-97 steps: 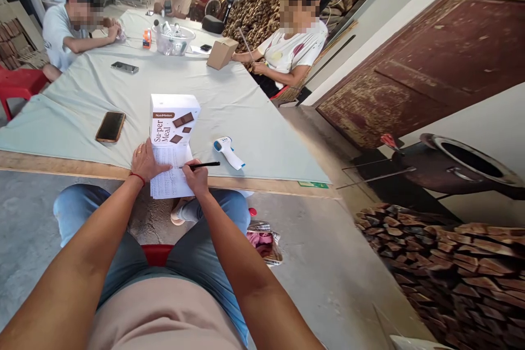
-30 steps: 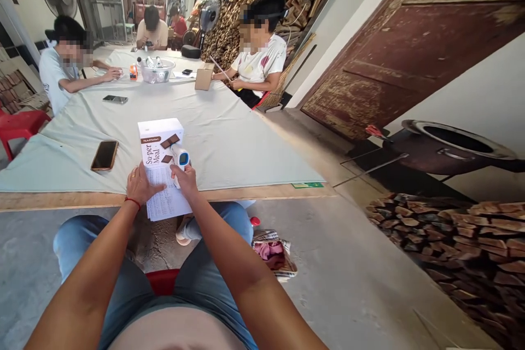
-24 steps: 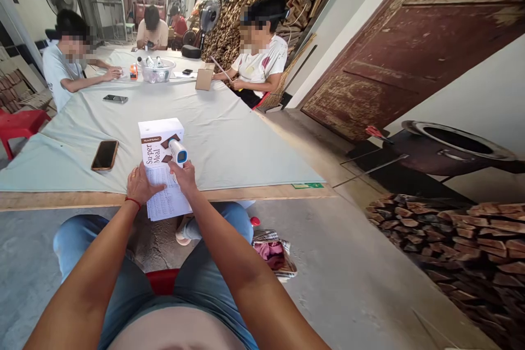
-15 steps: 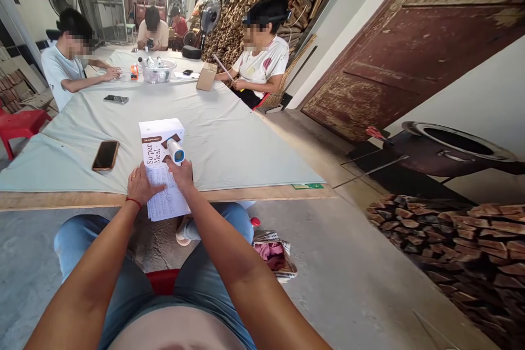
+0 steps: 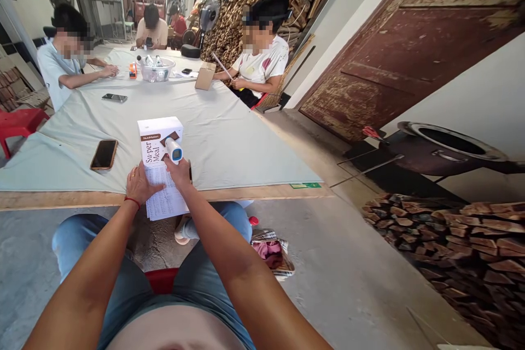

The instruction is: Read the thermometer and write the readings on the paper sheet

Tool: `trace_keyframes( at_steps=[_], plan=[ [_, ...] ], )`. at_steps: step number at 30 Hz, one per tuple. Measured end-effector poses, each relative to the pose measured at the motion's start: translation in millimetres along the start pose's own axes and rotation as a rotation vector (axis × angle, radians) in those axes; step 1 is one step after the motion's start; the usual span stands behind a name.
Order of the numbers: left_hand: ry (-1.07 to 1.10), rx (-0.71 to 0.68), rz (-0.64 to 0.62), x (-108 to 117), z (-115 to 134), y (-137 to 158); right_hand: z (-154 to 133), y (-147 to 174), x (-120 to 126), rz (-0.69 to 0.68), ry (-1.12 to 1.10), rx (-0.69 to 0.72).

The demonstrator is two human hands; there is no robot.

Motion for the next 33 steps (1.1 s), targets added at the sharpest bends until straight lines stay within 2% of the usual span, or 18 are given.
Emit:
trace_keyframes(
  at_steps=[5,10,16,21,26,29,31,33],
  plan=[
    [-0.010,0.022,-0.011,-1.1,-0.4,-0.6,-5.4,10.8,7.8,-0.049,-0.067,0.056],
    [-0.026,0.007,-0.008,0.1,0.7,-0.9,-13.7,38.7,39.7,-0.121,-0.096,0.061],
    [-0.026,-0.003,0.008,3.9,0.6,-2.2,-29.4,78.3,90.2,0.002,-0.096,0.074],
    [-0.028,-0.002,0.001,7.8,1.3,-3.8,-38.3,94.1,113.1,0.048,-0.029,0.090],
    [-0.028,-0.014,0.007,9.1,1.9,-3.8,-31.7,92.9,116.3,0.051,-0.020,0.092],
    [-0.029,-0.012,0.008,8.4,1.8,-3.7,-24.9,79.3,118.8,0.050,0.037,0.101],
    [-0.028,-0.012,0.010,8.1,1.7,-3.7,-21.5,62.3,123.6,0.064,0.189,0.104],
    [-0.025,-0.009,0.005,7.5,1.3,-3.9,-17.0,40.8,130.1,0.079,0.437,0.050]
  ],
)
Point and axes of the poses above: each hand's wrist, its own y-axis away from the middle knuckle, its own x-axis out of the back of the hand, z = x × y, the point moved 3 cm from there along -y, towards the middle knuckle, and after that the axes turned 13 degrees about -z, right-handed, at the moved point
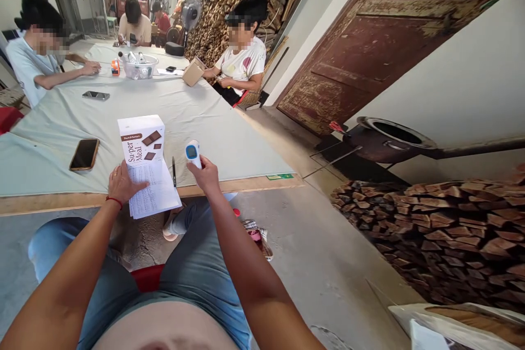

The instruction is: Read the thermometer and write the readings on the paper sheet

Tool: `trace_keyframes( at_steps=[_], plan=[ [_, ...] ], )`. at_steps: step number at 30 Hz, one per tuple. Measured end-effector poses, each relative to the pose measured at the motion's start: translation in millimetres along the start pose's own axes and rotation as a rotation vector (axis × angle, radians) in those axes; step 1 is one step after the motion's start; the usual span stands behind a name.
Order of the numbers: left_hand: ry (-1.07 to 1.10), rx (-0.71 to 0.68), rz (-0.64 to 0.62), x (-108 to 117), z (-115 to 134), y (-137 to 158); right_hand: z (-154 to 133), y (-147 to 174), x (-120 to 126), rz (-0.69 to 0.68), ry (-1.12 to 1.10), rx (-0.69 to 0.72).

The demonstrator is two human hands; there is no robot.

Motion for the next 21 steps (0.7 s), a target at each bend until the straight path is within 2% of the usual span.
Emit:
trace_keyframes(
  at_steps=[3,5,9,11,13,15,17,21],
  plan=[
    [0.004,0.011,-0.012,-1.7,-0.7,0.1,16.9,-30.2,1.8,-0.052,0.389,-0.172],
    [0.004,0.013,-0.014,-3.5,-0.8,0.7,28.3,-42.8,1.6,-0.079,0.567,-0.231],
    [0.014,0.017,-0.021,-7.8,0.2,2.8,39.7,-46.8,-4.4,-0.009,0.752,-0.168],
    [0.023,0.015,-0.024,-9.3,0.7,3.8,35.7,-42.9,-15.0,-0.001,0.791,-0.045],
    [0.030,0.005,-0.021,-10.0,1.2,4.5,29.1,-38.9,-31.3,-0.104,0.795,0.025],
    [0.031,-0.009,-0.014,-10.3,1.5,4.9,23.2,-36.5,-47.5,-0.236,0.797,-0.018],
    [0.033,-0.009,-0.010,-10.4,1.4,5.1,18.3,-35.6,-57.8,-0.305,0.807,-0.083],
    [0.035,0.013,-0.028,-11.6,1.5,5.2,16.2,-34.1,-57.8,-0.311,0.678,-0.017]
  ],
)
Point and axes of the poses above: each hand's wrist, its own y-axis away from the middle knuckle, its own x-axis out of the back of the hand, z = x × y, the point moved 3 cm from there along -y, towards the middle knuckle, and after that the axes turned 13 degrees about -z, right-handed, at the moved point
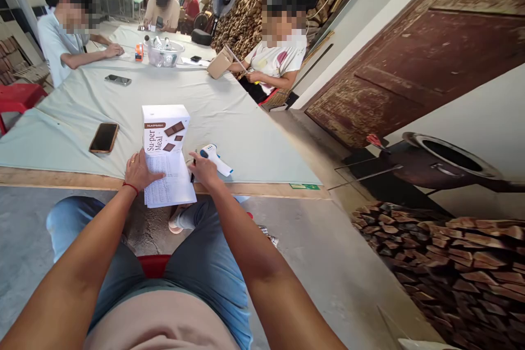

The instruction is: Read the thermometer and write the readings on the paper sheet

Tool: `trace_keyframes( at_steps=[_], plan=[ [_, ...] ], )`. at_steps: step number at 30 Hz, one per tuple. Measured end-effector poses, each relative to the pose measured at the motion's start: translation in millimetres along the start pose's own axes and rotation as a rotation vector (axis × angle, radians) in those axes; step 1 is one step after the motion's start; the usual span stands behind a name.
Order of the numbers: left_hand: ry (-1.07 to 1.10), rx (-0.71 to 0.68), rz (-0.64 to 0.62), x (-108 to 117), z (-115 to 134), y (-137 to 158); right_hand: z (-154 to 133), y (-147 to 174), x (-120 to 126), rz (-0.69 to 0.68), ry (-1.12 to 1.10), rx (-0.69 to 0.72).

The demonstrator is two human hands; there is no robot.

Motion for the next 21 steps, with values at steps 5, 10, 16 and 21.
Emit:
trace_keyframes(
  at_steps=[5,10,16,21],
  plan=[
    [0.004,-0.004,-0.012,-2.0,1.5,1.3,13.1,18.1,-7.0,0.152,-0.435,0.261],
    [-0.004,0.028,-0.034,-1.1,1.7,3.2,5.0,37.5,-26.2,0.258,-0.818,0.389],
    [-0.028,0.042,-0.045,1.1,4.4,4.1,-11.3,34.8,-33.9,0.140,-1.029,0.331],
    [-0.032,0.036,-0.035,-0.1,4.0,3.8,-15.4,31.6,-42.7,0.128,-0.984,0.294]
  ],
)
Point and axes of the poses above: each hand's wrist, its own y-axis away from the middle knuckle, its own x-axis out of the back of the hand, z = x × y, the point moved 3 cm from there along -y, towards the middle knuckle, and after that the axes turned 13 degrees about -z, right-handed, at the moved point
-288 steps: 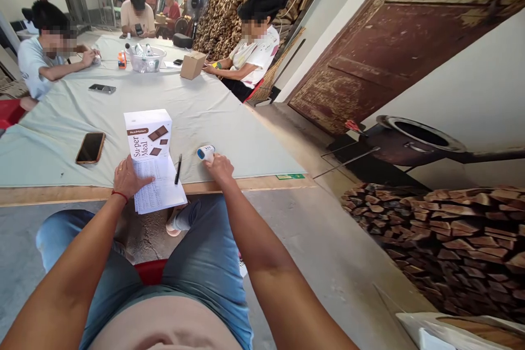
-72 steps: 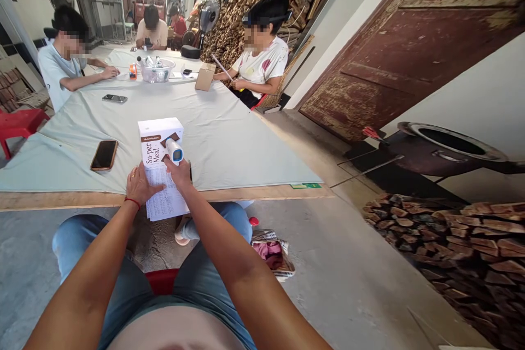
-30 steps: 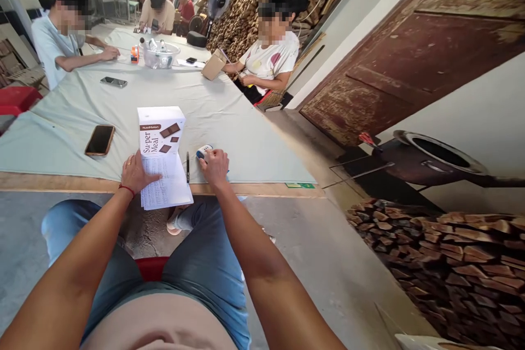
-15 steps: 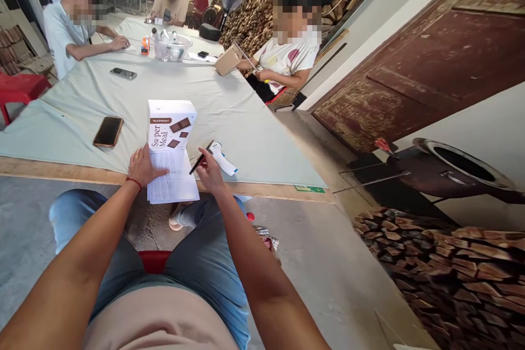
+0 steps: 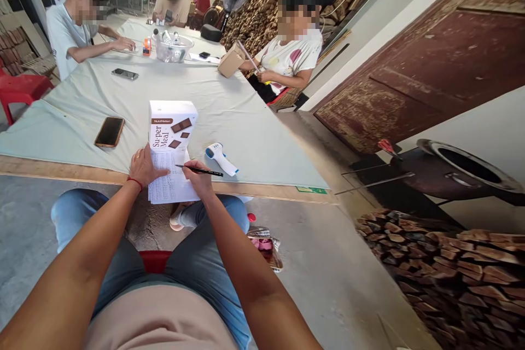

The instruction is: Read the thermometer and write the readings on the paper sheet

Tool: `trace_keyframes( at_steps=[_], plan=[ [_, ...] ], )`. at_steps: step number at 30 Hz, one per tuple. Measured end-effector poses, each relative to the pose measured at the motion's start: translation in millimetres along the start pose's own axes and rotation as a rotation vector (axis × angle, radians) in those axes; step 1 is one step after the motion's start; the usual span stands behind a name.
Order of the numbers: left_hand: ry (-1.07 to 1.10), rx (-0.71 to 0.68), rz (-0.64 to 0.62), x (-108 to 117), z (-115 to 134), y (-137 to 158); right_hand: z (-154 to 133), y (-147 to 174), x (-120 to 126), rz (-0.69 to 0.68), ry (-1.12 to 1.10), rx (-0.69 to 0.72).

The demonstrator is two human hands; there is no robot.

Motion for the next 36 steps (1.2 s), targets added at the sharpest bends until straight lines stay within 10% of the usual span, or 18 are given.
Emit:
trace_keyframes(
  at_steps=[36],
  plan=[
    [0.022,-0.007,0.002,2.5,1.9,2.5,20.8,2.4,-13.3,0.039,0.229,0.066]
  ],
)
Point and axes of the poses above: each hand's wrist, its own y-axis away from the middle knuckle, its own x-axis out of the back of the hand, z = x × y, the point moved 3 cm from there along -y, towards the middle knuckle, and after that the axes turned 13 degrees about -z, right-handed, at the moved point
